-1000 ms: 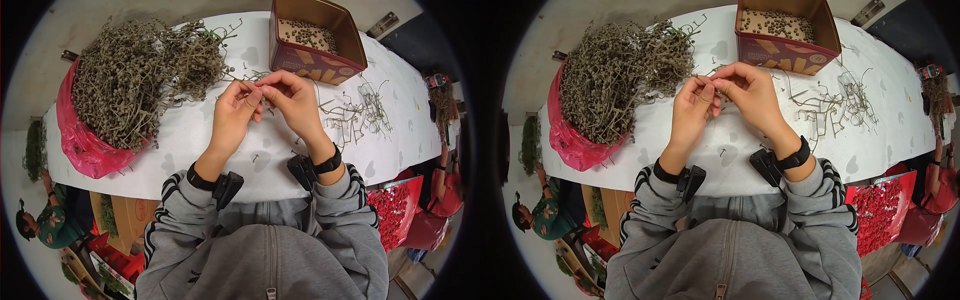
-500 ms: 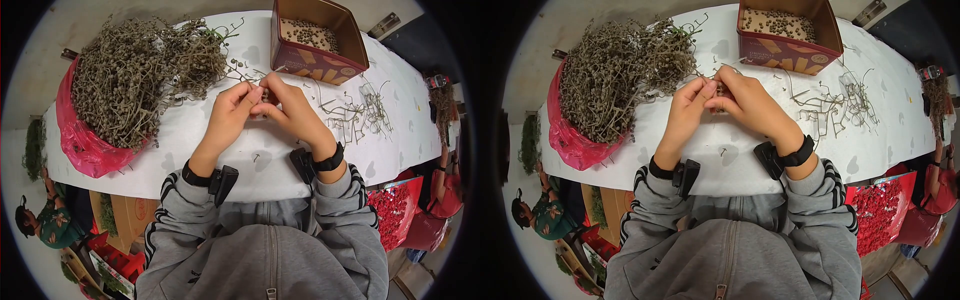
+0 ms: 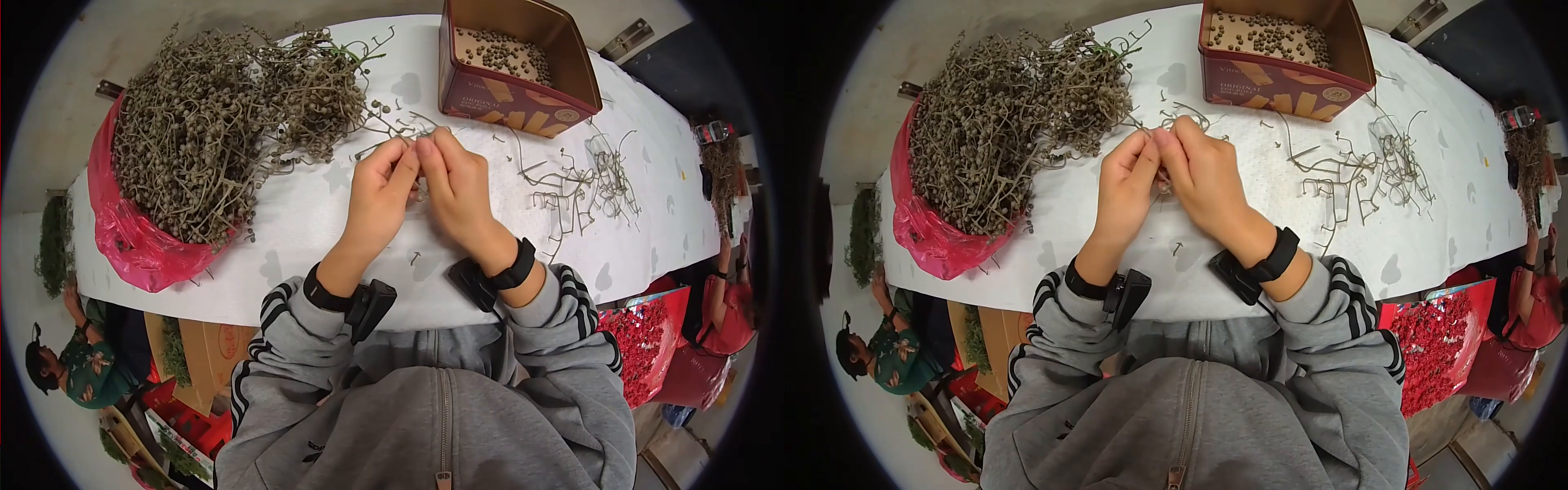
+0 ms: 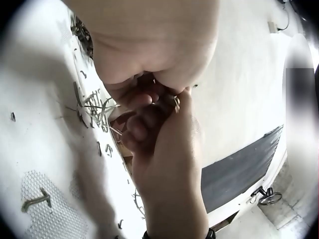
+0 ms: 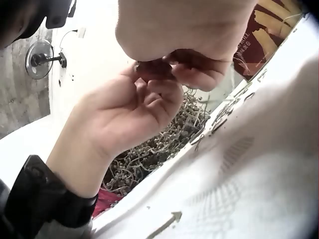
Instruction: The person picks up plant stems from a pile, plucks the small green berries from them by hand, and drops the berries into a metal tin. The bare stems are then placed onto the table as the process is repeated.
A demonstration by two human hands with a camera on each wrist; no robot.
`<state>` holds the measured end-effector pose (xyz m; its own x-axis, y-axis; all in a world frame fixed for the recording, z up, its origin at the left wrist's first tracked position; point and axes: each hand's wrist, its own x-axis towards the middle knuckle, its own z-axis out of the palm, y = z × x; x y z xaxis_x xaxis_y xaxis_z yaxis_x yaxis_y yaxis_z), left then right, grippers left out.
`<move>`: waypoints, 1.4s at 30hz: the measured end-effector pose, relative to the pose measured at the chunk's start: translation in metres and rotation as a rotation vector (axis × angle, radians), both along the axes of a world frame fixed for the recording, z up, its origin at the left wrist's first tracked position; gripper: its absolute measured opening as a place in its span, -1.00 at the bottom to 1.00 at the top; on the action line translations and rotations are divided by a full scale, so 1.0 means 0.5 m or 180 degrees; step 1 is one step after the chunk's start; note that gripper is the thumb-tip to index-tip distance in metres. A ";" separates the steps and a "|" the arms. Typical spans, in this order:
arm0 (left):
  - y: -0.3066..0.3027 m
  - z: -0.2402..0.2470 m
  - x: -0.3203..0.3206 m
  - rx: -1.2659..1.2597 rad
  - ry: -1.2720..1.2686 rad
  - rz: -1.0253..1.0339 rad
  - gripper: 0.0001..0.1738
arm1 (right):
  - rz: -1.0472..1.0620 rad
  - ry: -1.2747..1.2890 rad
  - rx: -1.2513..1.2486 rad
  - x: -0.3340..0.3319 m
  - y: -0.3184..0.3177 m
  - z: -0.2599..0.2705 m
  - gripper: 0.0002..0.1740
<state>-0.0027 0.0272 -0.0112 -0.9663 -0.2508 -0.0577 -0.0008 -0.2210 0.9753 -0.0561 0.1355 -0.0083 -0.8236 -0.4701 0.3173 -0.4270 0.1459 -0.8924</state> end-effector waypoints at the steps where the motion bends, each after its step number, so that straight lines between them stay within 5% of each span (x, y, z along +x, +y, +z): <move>1: 0.002 0.002 0.001 -0.0010 0.0048 0.0063 -0.71 | -0.0002 0.0001 -0.0001 0.004 -0.003 0.001 -0.71; 12: -0.004 0.002 0.001 -0.0157 -0.0040 0.0108 -0.73 | 0.0307 -0.0057 0.0103 -0.014 0.011 0.020 -0.66; 13: -0.009 0.002 0.001 0.0323 0.0058 -0.0108 -0.74 | 0.0309 -0.0061 0.0102 -0.013 0.011 0.025 -0.66; 16: -0.011 0.006 0.000 0.1300 0.0260 -0.0554 -0.75 | 0.0863 -0.2347 -0.1108 -0.003 0.012 0.047 -0.65; 33: 0.009 0.008 0.002 0.2318 0.0675 -0.0452 -0.77 | 0.0571 -0.2480 -0.1192 -0.002 0.018 0.049 -0.62; 35: 0.005 0.013 0.000 0.2840 0.1014 -0.0474 -0.76 | 0.0586 -0.2836 -0.2050 -0.033 0.029 0.044 -0.62; 37: -0.002 0.021 -0.002 0.2666 0.1053 -0.0495 -0.76 | 0.0569 -0.2978 -0.2491 -0.035 0.034 0.049 -0.62; 40: -0.011 0.026 0.004 0.2295 0.1122 -0.0435 -0.76 | 0.1389 -0.2559 -0.1930 0.005 0.030 0.056 -0.62; 42: -0.007 0.026 0.004 0.1927 0.0956 -0.0178 -0.75 | 0.1135 -0.2259 -0.1770 0.005 0.014 0.052 -0.63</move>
